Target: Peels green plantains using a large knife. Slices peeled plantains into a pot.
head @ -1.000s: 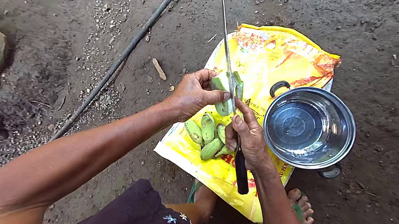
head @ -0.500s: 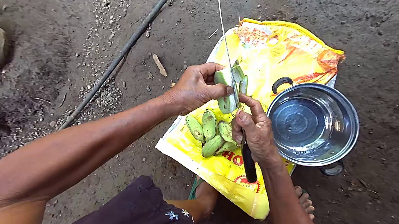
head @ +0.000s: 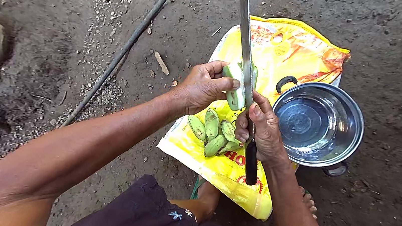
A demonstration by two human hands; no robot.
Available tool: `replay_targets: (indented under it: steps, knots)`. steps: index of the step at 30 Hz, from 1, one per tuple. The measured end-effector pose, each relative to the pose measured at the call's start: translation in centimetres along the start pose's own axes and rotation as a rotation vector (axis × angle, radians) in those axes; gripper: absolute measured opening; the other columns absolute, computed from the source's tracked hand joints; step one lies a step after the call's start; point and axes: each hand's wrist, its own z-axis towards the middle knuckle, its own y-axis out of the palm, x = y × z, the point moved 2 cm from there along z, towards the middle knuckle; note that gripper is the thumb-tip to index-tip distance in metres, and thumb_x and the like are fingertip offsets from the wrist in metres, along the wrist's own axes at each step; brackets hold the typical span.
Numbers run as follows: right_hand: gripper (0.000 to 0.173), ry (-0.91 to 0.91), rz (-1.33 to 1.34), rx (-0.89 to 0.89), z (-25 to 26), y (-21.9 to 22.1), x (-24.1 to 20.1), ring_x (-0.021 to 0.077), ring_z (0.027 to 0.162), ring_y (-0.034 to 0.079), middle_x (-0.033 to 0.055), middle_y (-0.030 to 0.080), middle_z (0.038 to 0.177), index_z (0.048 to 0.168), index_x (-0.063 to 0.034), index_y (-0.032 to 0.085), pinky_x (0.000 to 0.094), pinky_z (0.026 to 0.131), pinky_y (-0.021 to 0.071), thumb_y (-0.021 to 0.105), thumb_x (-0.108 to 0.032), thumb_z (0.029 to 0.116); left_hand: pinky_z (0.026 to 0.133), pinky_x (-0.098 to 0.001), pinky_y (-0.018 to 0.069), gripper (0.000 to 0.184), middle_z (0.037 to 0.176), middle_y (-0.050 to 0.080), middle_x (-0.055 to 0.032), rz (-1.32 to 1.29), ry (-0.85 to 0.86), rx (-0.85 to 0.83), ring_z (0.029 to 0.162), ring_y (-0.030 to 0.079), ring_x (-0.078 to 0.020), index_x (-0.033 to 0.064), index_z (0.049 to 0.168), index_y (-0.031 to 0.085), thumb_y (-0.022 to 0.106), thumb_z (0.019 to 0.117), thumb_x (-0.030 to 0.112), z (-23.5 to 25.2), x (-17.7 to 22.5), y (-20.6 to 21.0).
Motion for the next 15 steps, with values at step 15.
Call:
replay_targets:
  steps: [15]
  knots:
    - [0.066, 0.099, -0.093, -0.064, -0.8, -2.7, -1.1, 0.0053, 0.051, 0.051, -0.0031, 0.053, 0.065, 0.153, -0.0164, 0.037, 0.0187, 0.051, 0.0476, 0.060, -0.047, 0.0995, 0.081, -0.0480, 0.0611, 0.044, 0.125, 0.060, -0.0126, -0.047, -0.165, -0.164, 0.106, 0.068, -0.0279, 0.0144, 0.145, 0.038, 0.046, 0.1027, 0.005, 0.0, -0.4, -0.1]
